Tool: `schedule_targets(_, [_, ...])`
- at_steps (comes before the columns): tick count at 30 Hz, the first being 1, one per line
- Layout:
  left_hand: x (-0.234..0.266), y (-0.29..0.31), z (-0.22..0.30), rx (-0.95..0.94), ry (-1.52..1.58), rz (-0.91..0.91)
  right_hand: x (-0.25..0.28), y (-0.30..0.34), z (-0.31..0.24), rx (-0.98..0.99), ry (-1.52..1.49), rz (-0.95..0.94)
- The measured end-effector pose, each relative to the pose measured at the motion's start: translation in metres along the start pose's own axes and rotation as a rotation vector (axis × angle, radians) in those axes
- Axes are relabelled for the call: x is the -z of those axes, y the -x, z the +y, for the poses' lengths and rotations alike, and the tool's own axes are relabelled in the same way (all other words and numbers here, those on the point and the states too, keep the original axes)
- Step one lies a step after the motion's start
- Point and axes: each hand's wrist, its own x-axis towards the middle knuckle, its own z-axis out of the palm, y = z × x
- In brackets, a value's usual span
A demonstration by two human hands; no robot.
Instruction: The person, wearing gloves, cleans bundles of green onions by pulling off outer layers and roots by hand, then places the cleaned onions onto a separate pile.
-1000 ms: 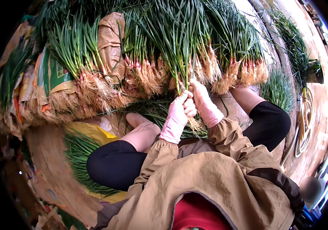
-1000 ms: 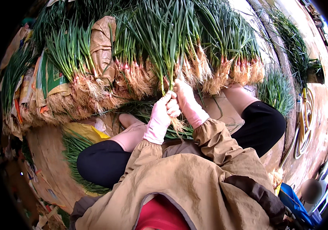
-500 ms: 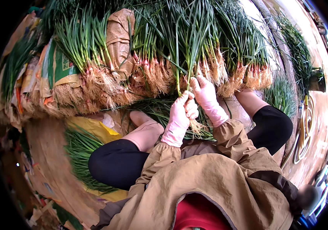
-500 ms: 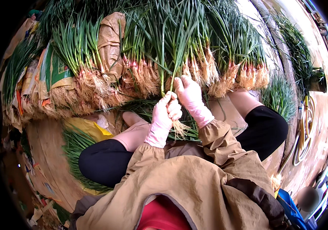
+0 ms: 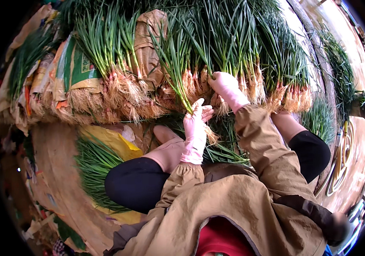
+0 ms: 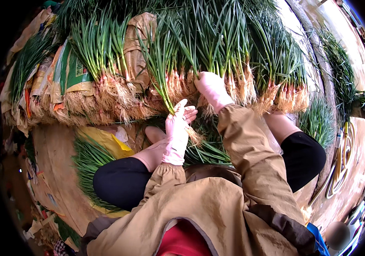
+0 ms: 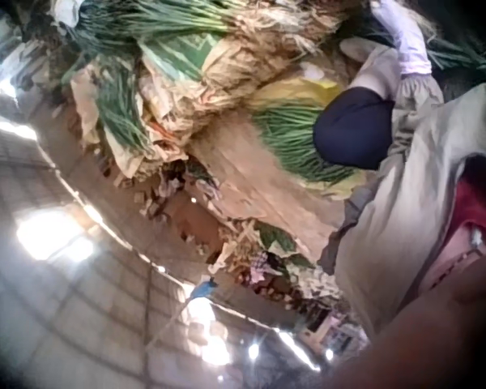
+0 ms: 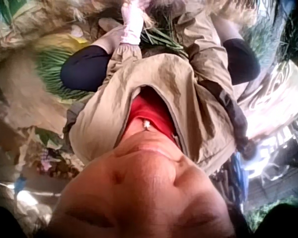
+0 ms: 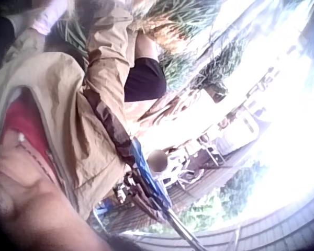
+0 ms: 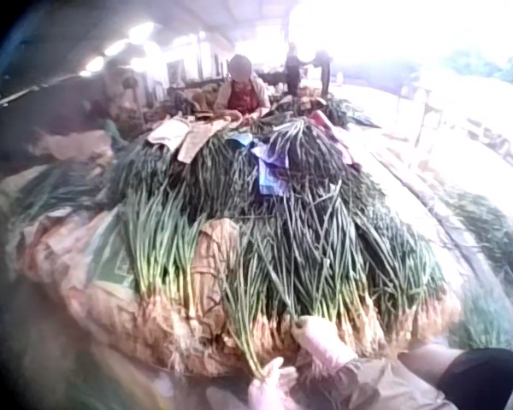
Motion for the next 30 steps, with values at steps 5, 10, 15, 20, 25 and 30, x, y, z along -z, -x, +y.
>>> schedule_targets(5, [0.001, 0.009, 0.01, -0.007, 0.024, -0.116, 0.028, 0.046, -0.015, 0.058, -0.689, -0.206])
schedule_targets(10, [-0.004, 0.003, 0.006, 0.026, -0.044, -0.22, 0.007, 0.093, -0.022, 0.383, -1.029, -0.208])
schedule_targets(15, [-0.005, 0.017, 0.017, 0.245, -0.136, -0.155, 0.012, 0.107, 0.009, 0.283, -0.337, -0.115])
schedule_targets(20, [0.001, 0.009, 0.047, -0.005, 0.136, -0.042, 0.005, 0.112, 0.096, 0.057, 0.271, -0.197])
schedule_targets(25, [-0.005, 0.013, 0.036, 0.272, 0.112, -0.035, -0.026, 0.114, 0.09, 0.238, 0.447, -0.579])
schedule_targets(30, [-0.008, 0.003, 0.008, 0.067, -0.105, -0.096, 0.018, 0.027, 0.015, 0.003, 0.084, 0.13])
